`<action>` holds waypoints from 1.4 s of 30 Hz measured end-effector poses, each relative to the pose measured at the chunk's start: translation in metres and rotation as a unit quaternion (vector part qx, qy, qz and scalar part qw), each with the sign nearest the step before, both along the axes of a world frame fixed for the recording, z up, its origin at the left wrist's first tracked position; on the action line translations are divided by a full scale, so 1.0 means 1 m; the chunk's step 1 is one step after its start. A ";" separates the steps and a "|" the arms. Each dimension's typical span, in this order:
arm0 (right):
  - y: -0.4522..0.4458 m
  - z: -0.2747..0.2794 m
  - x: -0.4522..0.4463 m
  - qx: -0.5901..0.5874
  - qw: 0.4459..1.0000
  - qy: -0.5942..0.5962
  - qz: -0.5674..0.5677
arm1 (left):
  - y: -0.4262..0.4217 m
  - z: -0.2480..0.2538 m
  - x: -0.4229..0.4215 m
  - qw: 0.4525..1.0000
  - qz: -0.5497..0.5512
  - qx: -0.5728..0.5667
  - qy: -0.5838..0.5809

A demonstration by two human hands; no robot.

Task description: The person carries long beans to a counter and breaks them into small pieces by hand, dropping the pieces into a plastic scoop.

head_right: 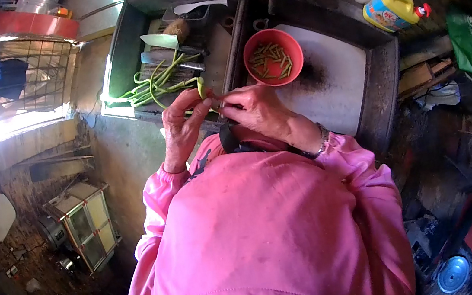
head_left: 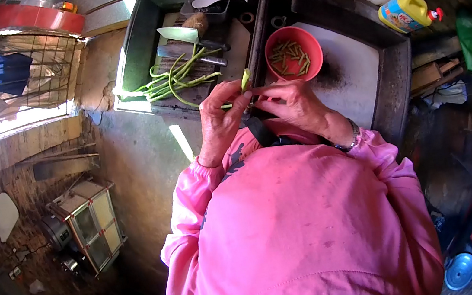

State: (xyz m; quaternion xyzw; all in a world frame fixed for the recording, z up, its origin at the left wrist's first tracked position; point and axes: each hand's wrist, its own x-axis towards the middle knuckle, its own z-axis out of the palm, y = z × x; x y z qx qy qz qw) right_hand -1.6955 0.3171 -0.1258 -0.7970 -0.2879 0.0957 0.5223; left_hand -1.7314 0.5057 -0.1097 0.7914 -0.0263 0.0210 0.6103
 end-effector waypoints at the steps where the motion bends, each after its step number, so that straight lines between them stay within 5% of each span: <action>1: -0.001 0.004 -0.001 0.031 0.999 0.031 -0.026 | 0.002 0.001 -0.001 1.000 -0.008 0.000 0.013; 9: -0.009 0.049 0.005 0.104 0.987 0.110 -0.055 | -0.004 0.003 -0.007 0.998 -0.041 -0.029 0.032; 15: -0.007 0.041 0.005 0.059 0.998 0.022 -0.032 | -0.017 0.004 -0.011 0.988 -0.087 -0.098 0.087; 17: -0.012 0.044 0.001 0.093 0.986 0.128 -0.061 | -0.018 -0.002 -0.011 0.981 -0.084 -0.127 0.121; 21: -0.033 0.042 0.006 0.163 0.953 0.194 -0.165 | -0.010 -0.040 -0.009 0.980 -0.131 -0.008 0.149; 23: -0.051 0.032 0.009 0.192 0.936 0.229 -0.187 | -0.005 -0.043 -0.011 0.979 -0.108 -0.076 0.154; 27: -0.070 0.025 0.000 0.094 0.943 0.256 -0.191 | 0.004 -0.042 -0.014 0.985 -0.083 -0.068 0.134; 42: -0.087 0.017 0.020 0.010 0.971 0.235 -0.040 | 0.028 -0.031 -0.009 0.986 -0.083 0.052 0.136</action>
